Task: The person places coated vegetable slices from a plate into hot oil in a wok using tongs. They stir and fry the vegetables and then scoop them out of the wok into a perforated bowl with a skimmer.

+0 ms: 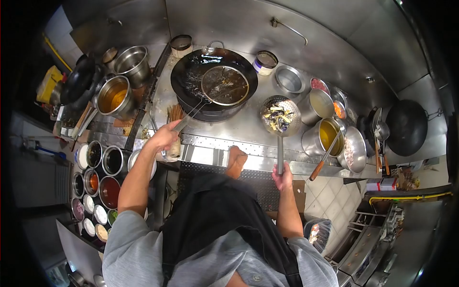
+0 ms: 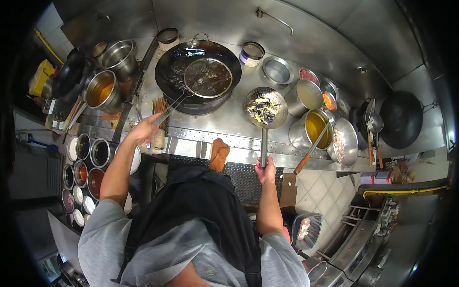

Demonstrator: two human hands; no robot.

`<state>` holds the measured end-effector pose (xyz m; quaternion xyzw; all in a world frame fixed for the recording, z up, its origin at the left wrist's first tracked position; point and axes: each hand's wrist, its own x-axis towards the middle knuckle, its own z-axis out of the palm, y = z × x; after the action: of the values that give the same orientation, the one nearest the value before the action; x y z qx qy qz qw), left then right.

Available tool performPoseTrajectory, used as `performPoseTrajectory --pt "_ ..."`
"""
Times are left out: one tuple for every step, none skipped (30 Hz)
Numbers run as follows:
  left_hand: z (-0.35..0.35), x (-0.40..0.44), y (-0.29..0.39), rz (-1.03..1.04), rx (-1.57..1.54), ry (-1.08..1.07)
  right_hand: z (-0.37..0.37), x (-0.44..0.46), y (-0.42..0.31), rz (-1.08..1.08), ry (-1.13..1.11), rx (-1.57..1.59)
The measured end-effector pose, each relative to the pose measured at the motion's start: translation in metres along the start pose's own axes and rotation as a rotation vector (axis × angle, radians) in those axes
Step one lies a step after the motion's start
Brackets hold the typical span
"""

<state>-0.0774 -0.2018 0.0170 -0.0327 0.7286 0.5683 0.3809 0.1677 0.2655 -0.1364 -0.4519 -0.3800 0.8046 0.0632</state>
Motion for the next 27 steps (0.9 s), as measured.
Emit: performPoseTrajectory --pt "-0.001 -0.005 -0.003 -0.008 -0.048 -0.007 -0.001 -0.001 0.004 -0.029 0.034 0.002" --pt "-0.005 -0.009 -0.007 0.002 -0.098 -0.015 -0.004 -0.004 0.009 -0.059 0.069 0.004" --pt "-0.008 -0.013 -0.013 0.012 -0.147 -0.026 -0.008 -0.008 0.014 -0.089 0.104 0.007" --pt "-0.01 -0.015 -0.017 0.022 -0.197 -0.037 -0.019 -0.007 0.022 -0.085 0.114 -0.036" --pt "-0.011 -0.018 -0.019 0.025 -0.216 -0.021 -0.04 0.002 0.037 -0.08 0.121 -0.079" --pt "-0.011 -0.022 -0.02 0.029 -0.236 -0.004 -0.059 0.007 0.051 -0.075 0.128 -0.123" --pt "-0.012 -0.023 -0.022 0.032 -0.257 0.013 -0.07 0.002 0.064 -0.078 0.174 -0.255" --pt "-0.016 -0.02 -0.024 0.06 -0.214 0.052 -0.084 -0.004 0.078 -0.08 0.219 -0.389" --pt "-0.023 -0.016 -0.027 0.088 -0.171 0.091 -0.115 0.004 0.099 -0.019 0.15 -0.495" --pt "-0.032 -0.01 -0.03 0.115 -0.128 0.13 -0.134 -0.007 0.107 0.136 0.008 -0.601" --pt "-0.04 -0.002 -0.032 0.244 0.088 0.249 -0.129 -0.03 0.117 0.183 0.122 -0.739" --pt "-0.051 0.009 -0.034 0.373 0.305 0.368 -0.146 -0.039 0.133 0.124 0.031 -0.923" --pt "-0.061 0.019 -0.032 0.501 0.526 0.484 -0.154 -0.05 0.14 0.093 -0.032 -1.07" --pt "-0.075 0.026 -0.028 0.575 0.602 0.564 -0.16 -0.062 0.146 0.053 -0.091 -1.215" --pt "-0.084 0.032 -0.021 0.649 0.678 0.643 -0.166 -0.068 0.152 0.04 -0.095 -1.212" --pt "-0.085 0.022 0.002 0.546 0.685 0.675 -0.172 -0.072 0.159 0.027 -0.098 -1.208" --pt "-0.097 0.032 0.006 0.575 0.742 0.715 -0.176 -0.075 0.167 0.014 -0.101 -1.202" --pt "-0.101 0.031 0.021 0.473 0.803 0.713 -0.168 -0.081 0.166 0.044 -0.069 -1.211" --pt "-0.104 0.031 0.036 0.371 0.862 0.708 -0.161 -0.086 0.165 0.074 -0.036 -1.22" --pt "-0.11 0.041 0.038 0.375 0.904 0.694 -0.127 -0.102 0.142 0.147 0.032 -1.244" --pt "-0.121 0.054 0.036 0.38 0.945 0.681 -0.118 -0.105 0.137 0.18 0.067 -1.204" --pt "-0.134 0.069 0.031 0.385 0.985 0.667 -0.111 -0.108 0.131 0.211 0.103 -1.165" --pt "-0.156 0.098 0.013 0.521 0.986 0.625 -0.116 -0.096 0.135 0.202 0.104 -1.064" --pt "-0.184 0.135 -0.016 0.657 0.984 0.58 -0.123 -0.083 0.139 0.193 0.104 -0.964" --pt "-0.197 0.154 -0.03 0.792 0.978 0.534 -0.131 -0.071 0.142 0.209 0.103 -0.894" --pt "-0.197 0.153 -0.029 0.645 0.868 0.416 -0.14 -0.058 0.145 0.225 0.101 -0.825" --pt "-0.197 0.147 -0.026 0.498 0.758 0.299 -0.144 -0.052 0.145 0.24 0.099 -0.755"
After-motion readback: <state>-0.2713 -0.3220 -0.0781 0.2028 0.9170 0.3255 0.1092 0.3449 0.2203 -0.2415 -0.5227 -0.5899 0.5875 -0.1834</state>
